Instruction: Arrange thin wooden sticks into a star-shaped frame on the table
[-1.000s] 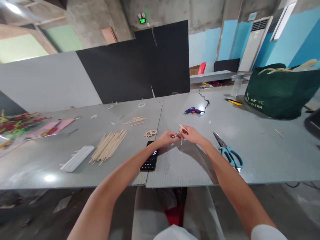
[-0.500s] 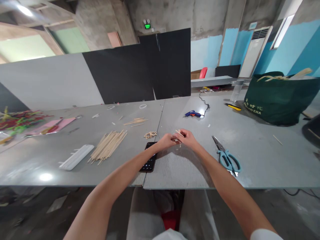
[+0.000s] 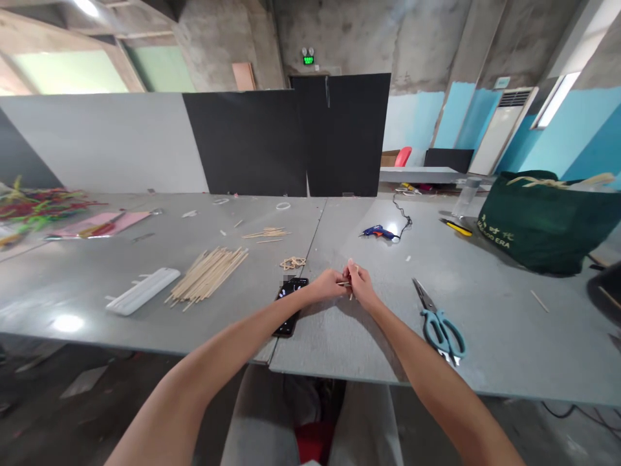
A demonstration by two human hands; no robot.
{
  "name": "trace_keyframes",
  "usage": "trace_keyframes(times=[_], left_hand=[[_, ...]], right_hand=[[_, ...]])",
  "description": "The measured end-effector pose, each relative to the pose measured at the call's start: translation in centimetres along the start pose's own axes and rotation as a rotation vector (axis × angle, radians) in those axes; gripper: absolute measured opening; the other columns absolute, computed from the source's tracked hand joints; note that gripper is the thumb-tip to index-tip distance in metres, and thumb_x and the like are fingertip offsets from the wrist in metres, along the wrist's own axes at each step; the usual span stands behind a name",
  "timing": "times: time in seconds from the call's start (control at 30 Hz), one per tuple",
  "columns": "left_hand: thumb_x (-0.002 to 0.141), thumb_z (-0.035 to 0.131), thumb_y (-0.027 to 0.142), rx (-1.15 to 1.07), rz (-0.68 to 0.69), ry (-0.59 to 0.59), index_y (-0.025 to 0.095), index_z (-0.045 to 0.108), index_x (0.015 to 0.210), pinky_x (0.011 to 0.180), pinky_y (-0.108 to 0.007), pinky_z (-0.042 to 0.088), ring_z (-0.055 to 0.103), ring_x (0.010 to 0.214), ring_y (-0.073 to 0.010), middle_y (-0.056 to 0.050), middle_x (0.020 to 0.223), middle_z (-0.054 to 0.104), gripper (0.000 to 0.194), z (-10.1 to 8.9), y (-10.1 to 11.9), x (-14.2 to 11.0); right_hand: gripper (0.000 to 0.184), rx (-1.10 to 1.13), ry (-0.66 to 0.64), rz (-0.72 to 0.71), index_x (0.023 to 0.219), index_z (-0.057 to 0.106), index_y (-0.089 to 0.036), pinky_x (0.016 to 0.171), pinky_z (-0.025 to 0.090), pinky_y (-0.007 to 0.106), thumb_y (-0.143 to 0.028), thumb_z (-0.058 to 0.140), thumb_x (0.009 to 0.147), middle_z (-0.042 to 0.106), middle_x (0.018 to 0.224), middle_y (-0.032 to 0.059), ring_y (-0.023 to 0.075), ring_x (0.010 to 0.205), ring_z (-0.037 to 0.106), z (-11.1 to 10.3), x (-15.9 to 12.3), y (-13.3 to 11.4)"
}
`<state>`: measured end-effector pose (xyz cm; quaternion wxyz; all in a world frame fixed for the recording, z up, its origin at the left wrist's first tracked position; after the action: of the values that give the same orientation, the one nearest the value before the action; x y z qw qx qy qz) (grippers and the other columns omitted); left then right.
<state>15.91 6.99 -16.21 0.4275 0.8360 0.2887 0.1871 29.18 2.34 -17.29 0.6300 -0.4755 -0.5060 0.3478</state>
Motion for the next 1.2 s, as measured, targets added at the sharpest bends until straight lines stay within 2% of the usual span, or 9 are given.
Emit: trace_keyframes(times=[0.17, 0.27, 0.43, 0.6, 0.73, 0.87, 0.97, 1.07, 1.2], left_hand=[[0.082, 0.072, 0.038, -0.047, 0.023, 0.058, 0.014, 0.074, 0.067, 0.066, -0.026, 0.040, 0.051, 0.068, -0.0147, 0.001, 0.064, 0.056, 0.028, -0.2, 0.7, 0.1], [0.082, 0.074, 0.043, -0.076, 0.035, 0.064, 0.014, 0.077, 0.071, 0.069, -0.027, 0.042, 0.052, 0.070, -0.0152, 0.000, 0.067, 0.060, 0.032, -0.3, 0.8, 0.0], [0.083, 0.074, 0.048, -0.099, 0.042, 0.001, 0.015, 0.078, 0.071, 0.071, -0.028, 0.043, 0.053, 0.070, -0.0152, -0.001, 0.068, 0.063, 0.035, -0.2, 0.2, -0.2], [0.081, 0.078, 0.052, -0.062, 0.012, 0.007, 0.016, 0.082, 0.077, 0.066, -0.027, 0.038, 0.049, 0.066, -0.0142, 0.002, 0.063, 0.056, 0.037, -0.4, -0.1, 0.2], [0.079, 0.080, 0.050, -0.136, -0.029, 0.039, 0.017, 0.075, 0.066, 0.060, -0.026, 0.031, 0.044, 0.063, -0.0125, 0.002, 0.061, 0.053, 0.036, -0.1, 0.6, 1.3], [0.080, 0.085, 0.053, -0.428, -0.164, 0.101, 0.018, 0.068, 0.070, 0.052, -0.027, 0.022, 0.031, 0.053, -0.0087, 0.005, 0.060, 0.044, 0.040, 1.5, 2.5, 1.9], [0.092, 0.076, 0.066, -0.750, -0.185, 0.227, 0.019, 0.069, 0.084, 0.050, -0.025, 0.017, 0.020, 0.050, -0.0079, 0.010, 0.060, 0.031, 0.048, 3.4, 3.9, 2.5], [0.103, 0.056, 0.076, -0.986, -0.183, 0.413, 0.018, 0.071, 0.099, 0.048, -0.024, 0.018, 0.022, 0.049, -0.0091, 0.010, 0.061, 0.030, 0.060, 4.7, 4.3, 3.4], [0.105, 0.041, 0.083, -1.001, -0.260, 0.512, 0.019, 0.065, 0.089, 0.047, -0.023, 0.019, 0.030, 0.047, -0.0094, 0.007, 0.061, 0.037, 0.070, 5.0, 3.0, 4.2]], right_hand=[[0.079, 0.106, 0.004, 0.095, 0.067, 0.053, -0.025, 0.063, 0.045, 0.031, -0.102, 0.051, 0.084, 0.059, 0.071, 0.0030, 0.0181, 0.067, 0.053, 0.0, 0.5, -0.1], [0.078, 0.096, -0.134, 0.211, 0.070, 0.059, -0.024, 0.063, 0.044, 0.030, -0.102, 0.064, 0.075, 0.064, 0.073, 0.0020, 0.0168, 0.067, 0.056, -0.8, 0.9, -0.5], [0.069, 0.015, -0.351, 0.273, 0.082, 0.074, -0.019, 0.062, 0.047, 0.029, -0.085, 0.088, 0.067, 0.070, 0.070, 0.0015, 0.0161, 0.064, 0.061, -3.3, 1.2, -1.7], [0.055, -0.023, -0.423, 0.311, 0.084, 0.081, -0.017, 0.064, 0.050, 0.029, -0.070, 0.093, 0.076, 0.079, 0.078, 0.0083, 0.0174, 0.068, 0.066, -4.2, 1.2, -1.8], [0.057, -0.042, -0.383, 0.317, 0.081, 0.081, -0.018, 0.073, 0.055, 0.031, -0.075, 0.081, 0.088, 0.080, 0.081, 0.0091, 0.0211, 0.078, 0.071, -3.8, 1.2, -1.8], [0.063, 0.040, -0.350, 0.266, 0.085, 0.080, -0.019, 0.084, 0.057, 0.034, -0.081, 0.073, 0.090, 0.078, 0.079, 0.0064, 0.0222, 0.083, 0.073, -4.1, 1.9, -2.8], [0.066, 0.157, -0.025, 0.220, 0.078, 0.069, -0.022, 0.076, 0.057, 0.032, -0.086, 0.065, 0.093, 0.070, 0.069, 0.0034, 0.0185, 0.073, 0.069, -5.8, 2.9, -3.4], [0.069, 0.176, 0.276, 0.230, 0.072, 0.045, -0.027, 0.053, 0.044, 0.027, -0.090, 0.047, 0.099, 0.043, 0.051, -0.0054, 0.0132, 0.050, 0.048, -7.7, 3.7, -3.5], [0.069, 0.085, 0.183, 0.344, 0.069, 0.034, -0.029, 0.039, 0.020, 0.025, -0.090, 0.044, 0.099, 0.022, 0.044, -0.0109, 0.0103, 0.038, 0.024, -8.0, 3.8, -2.9]])
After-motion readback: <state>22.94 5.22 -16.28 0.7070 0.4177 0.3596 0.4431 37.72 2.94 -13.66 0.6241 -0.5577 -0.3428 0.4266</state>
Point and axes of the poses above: each hand's wrist, its own x-axis towards the middle knuckle, its own z-axis out of the palm, y = z × x, the point moved 2 cm from there along x, towards the middle knuckle
